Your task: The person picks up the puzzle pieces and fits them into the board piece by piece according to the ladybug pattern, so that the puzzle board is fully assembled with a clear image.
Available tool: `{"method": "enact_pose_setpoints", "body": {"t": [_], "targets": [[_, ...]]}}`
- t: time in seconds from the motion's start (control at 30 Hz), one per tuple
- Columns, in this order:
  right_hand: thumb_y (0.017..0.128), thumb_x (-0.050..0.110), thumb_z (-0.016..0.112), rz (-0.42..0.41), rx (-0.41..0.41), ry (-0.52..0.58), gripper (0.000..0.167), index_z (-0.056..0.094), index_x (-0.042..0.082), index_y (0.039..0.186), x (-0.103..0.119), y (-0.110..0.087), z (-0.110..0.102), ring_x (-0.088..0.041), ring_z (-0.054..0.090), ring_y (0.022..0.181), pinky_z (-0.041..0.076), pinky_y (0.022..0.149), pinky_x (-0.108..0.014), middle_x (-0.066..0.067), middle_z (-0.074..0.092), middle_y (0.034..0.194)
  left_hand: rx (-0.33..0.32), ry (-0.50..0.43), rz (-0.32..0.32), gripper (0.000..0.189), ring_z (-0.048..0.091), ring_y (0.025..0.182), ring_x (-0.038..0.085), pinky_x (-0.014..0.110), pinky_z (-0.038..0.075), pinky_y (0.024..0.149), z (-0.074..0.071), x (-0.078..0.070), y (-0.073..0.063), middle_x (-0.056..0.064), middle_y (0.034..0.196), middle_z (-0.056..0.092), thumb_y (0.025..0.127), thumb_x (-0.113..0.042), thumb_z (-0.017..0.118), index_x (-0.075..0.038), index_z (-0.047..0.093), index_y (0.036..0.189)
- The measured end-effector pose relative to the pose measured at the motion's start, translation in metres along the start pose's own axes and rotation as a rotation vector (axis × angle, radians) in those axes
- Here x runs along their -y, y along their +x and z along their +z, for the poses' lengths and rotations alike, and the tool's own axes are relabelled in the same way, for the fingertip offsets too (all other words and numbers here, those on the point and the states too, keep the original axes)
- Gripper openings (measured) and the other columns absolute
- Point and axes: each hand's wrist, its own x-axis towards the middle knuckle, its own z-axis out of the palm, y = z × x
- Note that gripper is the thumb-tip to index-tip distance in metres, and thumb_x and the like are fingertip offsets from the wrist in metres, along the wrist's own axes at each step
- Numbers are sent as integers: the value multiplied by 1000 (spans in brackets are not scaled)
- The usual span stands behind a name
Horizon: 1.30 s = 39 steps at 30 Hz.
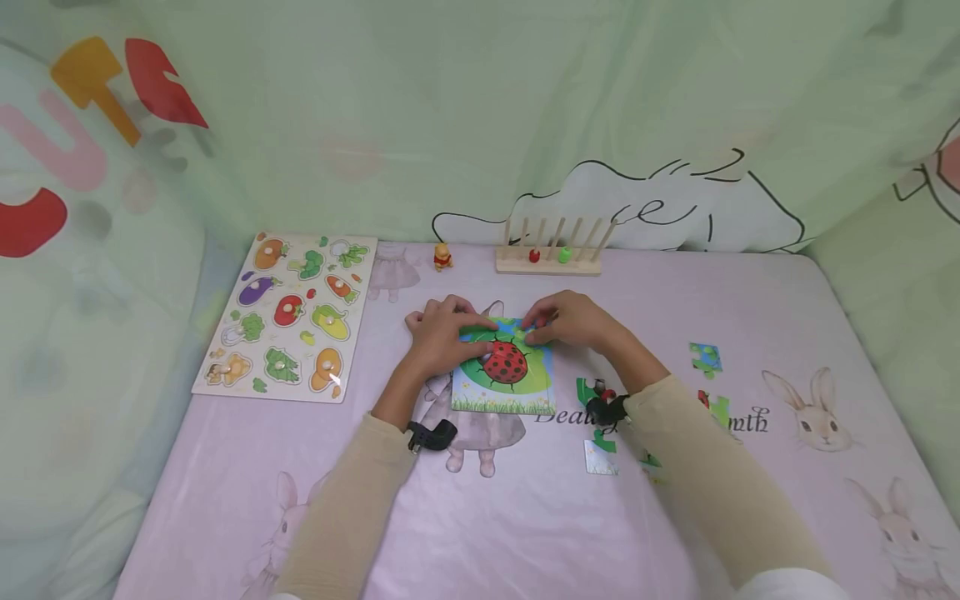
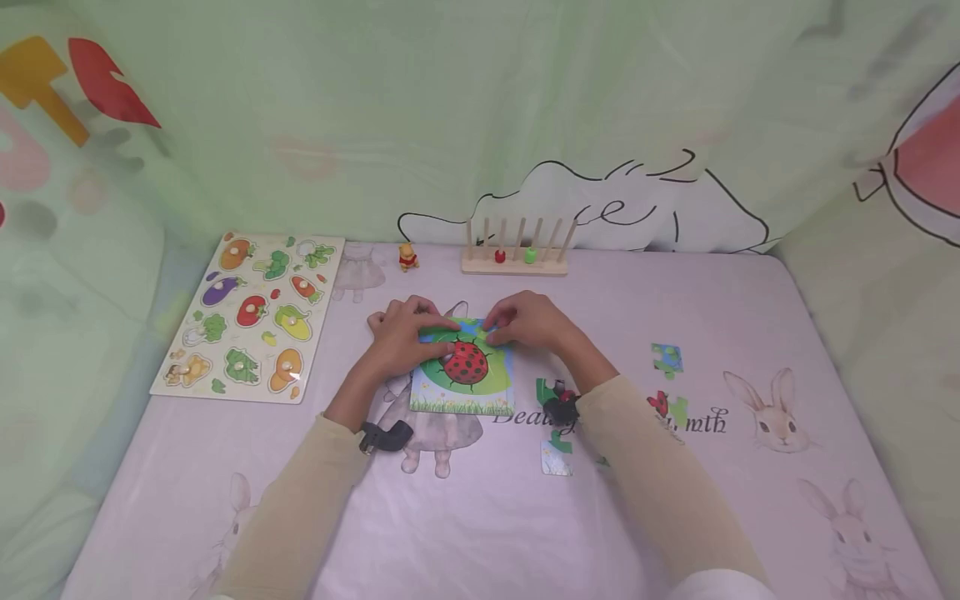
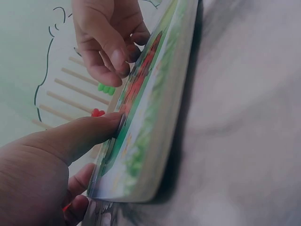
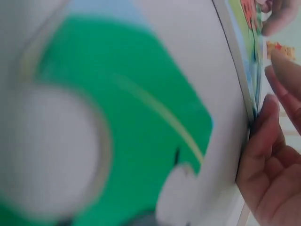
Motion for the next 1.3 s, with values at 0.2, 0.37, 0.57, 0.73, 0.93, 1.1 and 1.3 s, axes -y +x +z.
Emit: {"method": "enact_pose_setpoints", "body": {"t": [0.2, 0.37, 0.57, 0.73, 0.93, 1.1, 1.3], "targets": [[87, 29, 82, 1, -13, 22, 24, 79, 17, 108, -10, -12, -10, -22, 56, 94, 44, 81, -35, -3, 66, 99, -7, -5, 7, 33, 45, 115, 30, 60, 24, 95, 0, -1, 0, -1, 129, 56, 89, -51, 75, -42, 74, 120], [90, 32, 79, 20, -29, 18, 25, 78, 16, 110, -19, -27, -23, -23, 56, 93, 45, 78, -34, -4, 67, 101, -5, -3, 6, 33, 44, 114, 29, 59, 23, 95, 0, -2, 1, -2, 129, 56, 88, -51, 75, -42, 74, 120], [92, 36, 76, 74, -60, -32, 28, 76, 16, 112, -33, -47, -38, -25, 56, 94, 45, 76, -34, -6, 68, 103, -7, -15, 2, 33, 44, 114, 29, 60, 22, 95, 0, -2, 1, -2, 128, 56, 88, -51, 76, -41, 75, 119], [92, 41, 75, 116, -101, -77, 32, 76, 16, 113, -50, -62, -46, -25, 55, 95, 44, 76, -34, -5, 68, 103, -7, -20, 0, 33, 44, 114, 29, 60, 22, 96, 0, -2, 1, -2, 128, 56, 88, -51, 76, -41, 75, 119], [91, 50, 74, 144, -149, -117, 41, 75, 17, 115, -76, -79, -56, -25, 56, 98, 45, 77, -33, -6, 68, 106, -6, -17, -3, 33, 44, 115, 29, 60, 22, 96, 0, -1, 1, -2, 129, 56, 88, -52, 76, -41, 75, 119], [91, 53, 72, 177, -173, -148, 48, 74, 14, 119, -94, -93, -67, -28, 57, 102, 47, 75, -32, -9, 68, 109, -7, -15, -5, 34, 43, 114, 28, 60, 22, 96, 0, 0, 1, -2, 129, 56, 88, -52, 76, -42, 75, 120], [91, 55, 71, 203, -193, -147, 55, 71, 10, 123, -118, -108, -85, -28, 57, 100, 46, 74, -33, -11, 68, 112, -5, -26, -8, 34, 43, 114, 28, 60, 22, 96, 0, 0, 0, -2, 128, 56, 88, -52, 76, -41, 75, 120]]}}
